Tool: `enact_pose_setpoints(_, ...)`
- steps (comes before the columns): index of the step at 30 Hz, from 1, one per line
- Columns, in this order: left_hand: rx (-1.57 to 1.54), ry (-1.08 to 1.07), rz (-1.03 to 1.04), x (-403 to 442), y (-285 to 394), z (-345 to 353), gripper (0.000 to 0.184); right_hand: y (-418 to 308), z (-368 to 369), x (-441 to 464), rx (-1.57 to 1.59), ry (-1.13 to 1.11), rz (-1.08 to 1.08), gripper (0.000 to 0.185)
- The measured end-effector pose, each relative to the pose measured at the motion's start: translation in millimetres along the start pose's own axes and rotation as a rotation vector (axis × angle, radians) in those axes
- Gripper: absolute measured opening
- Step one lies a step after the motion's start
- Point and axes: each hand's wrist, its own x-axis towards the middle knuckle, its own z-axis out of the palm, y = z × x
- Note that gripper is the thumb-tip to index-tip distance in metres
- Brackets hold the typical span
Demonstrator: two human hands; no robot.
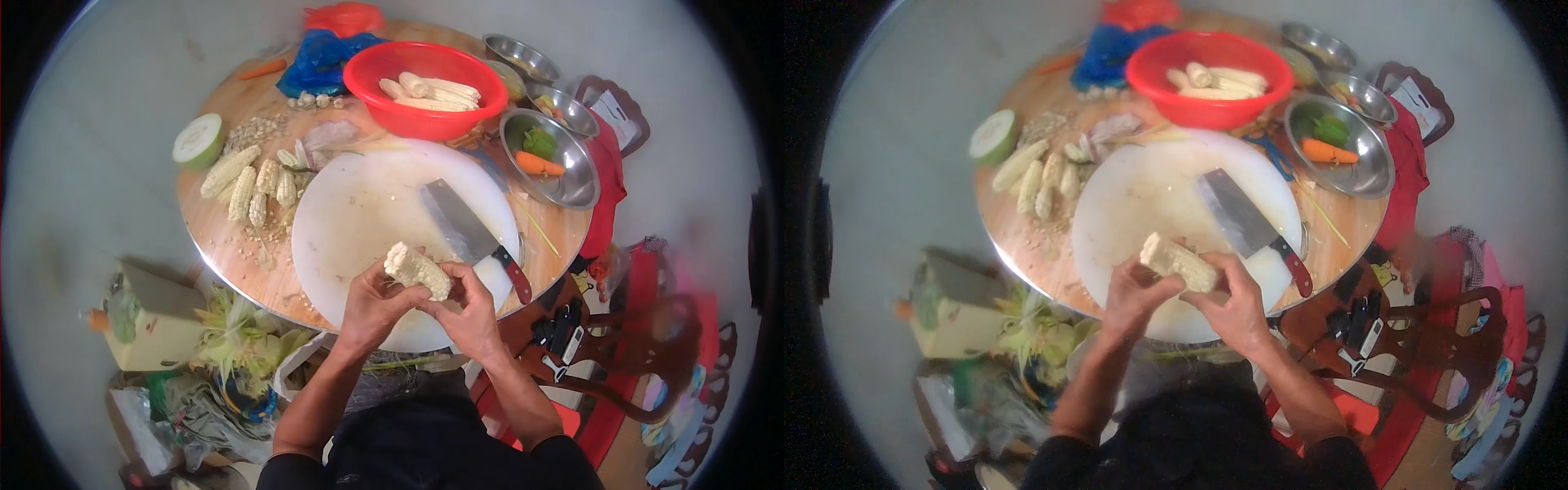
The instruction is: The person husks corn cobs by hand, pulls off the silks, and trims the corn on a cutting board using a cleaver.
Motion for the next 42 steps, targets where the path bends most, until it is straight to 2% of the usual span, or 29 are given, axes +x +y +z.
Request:
enact_pose_setpoints(1, -0.003, 0.000, 0.002, 0.7, -1.3, 0.3, 0.053, -1.4, -1.1, -1.2, -0.003, -0.002, -0.001, 0.047)
enact_pose_setpoints(3, 0.378, 0.036, 0.191, 1.1, -6.1, -0.5, 0.052, -7.4, -4.4, -4.2, 0.053, -0.033, 0.219, 0.043)
enact_pose_setpoints(4, 0.375, 0.036, 0.188, 0.6, -7.2, 0.5, 0.052, -5.3, -6.2, -3.7, 0.050, -0.034, 0.222, 0.043)
enact_pose_setpoints(6, 0.752, 0.094, 0.471, -1.2, -8.0, 4.5, 0.050, 0.5, -11.2, -2.1, 0.301, -0.189, 0.358, 0.025)
enact_pose_setpoints(7, 0.748, 0.096, 0.470, -1.2, -7.2, 8.1, 0.050, -1.3, -12.8, -3.0, 0.297, -0.190, 0.360, 0.025)
enact_pose_setpoints(9, 0.894, 0.202, 0.629, -0.1, -4.3, 14.1, 0.050, -7.5, -15.4, -5.1, 0.278, -0.194, 0.467, 0.008)
enact_pose_setpoints(13, 1.032, 0.272, 0.569, 0.9, -4.3, 13.2, 0.053, -6.9, -45.6, 3.8, 0.291, -0.232, 0.399, 0.013)
enact_pose_setpoints(15, 1.079, 0.286, 0.513, 0.1, -5.6, 14.4, 0.054, -9.8, -55.9, 12.5, 0.349, -0.045, 0.336, 0.013)
enact_pose_setpoints(17, 1.079, 0.280, 0.515, -0.4, -6.8, 16.5, 0.054, -18.4, -55.6, 21.5, 0.257, -0.020, 0.316, 0.016)
enact_pose_setpoints(20, 1.074, 0.269, 0.515, -1.1, -8.5, 17.7, 0.054, -28.7, -42.5, 27.2, 0.199, -0.057, 0.309, 0.020)
enact_pose_setpoints(23, 1.064, 0.250, 0.525, -1.8, -7.5, 17.0, 0.055, -23.5, -34.5, 29.8, 0.244, -0.071, 0.266, 0.016)
enact_pose_setpoints(25, 1.062, 0.239, 0.532, -2.1, -6.3, 14.7, 0.056, -8.4, -38.8, 34.2, 0.112, -0.201, 0.137, 0.011)
enact_pose_setpoints(28, 1.046, 0.197, 0.486, -1.7, -8.9, 5.3, 0.054, -13.8, -41.5, 33.5, 0.081, -0.194, 0.148, 0.010)
enact_pose_setpoints(30, 0.590, 0.048, 0.144, 2.0, -17.2, -5.9, 0.049, -28.0, -46.8, 27.9, 0.120, -0.261, 0.128, 0.010)
enact_pose_setpoints(31, 0.590, 0.046, 0.143, 3.3, -18.8, -7.4, 0.049, -31.3, -49.7, 24.8, 0.159, -0.326, 0.109, 0.014)
enact_pose_setpoints(33, -0.187, 0.055, -0.138, 7.6, -19.2, -7.7, 0.041, -26.2, -54.9, 19.7, 0.265, -0.263, 0.148, 0.015)
enact_pose_setpoints(35, -0.228, -0.004, -0.199, 11.6, -18.3, -13.5, 0.046, -19.8, -57.8, 18.7, 0.371, -0.197, 0.185, 0.017)
enact_pose_setpoints(37, -0.383, -0.061, -0.165, 12.8, -20.0, -16.2, 0.052, -15.1, -59.5, 22.3, 0.180, -0.079, 0.343, 0.023)
enact_pose_setpoints(38, -0.381, -0.062, -0.167, 14.3, -21.9, -16.5, 0.052, -17.6, -58.4, 20.1, 0.181, -0.076, 0.343, 0.023)
enact_pose_setpoints(40, -0.407, -0.055, -0.137, 15.8, -25.0, -17.6, 0.053, -27.4, -50.1, 12.4, 0.321, -0.190, 0.437, 0.024)
enact_pose_setpoints(42, -0.388, -0.043, -0.135, 14.6, -24.7, -16.7, 0.053, -32.5, -38.3, 6.5, 0.309, -0.272, 0.431, 0.029)
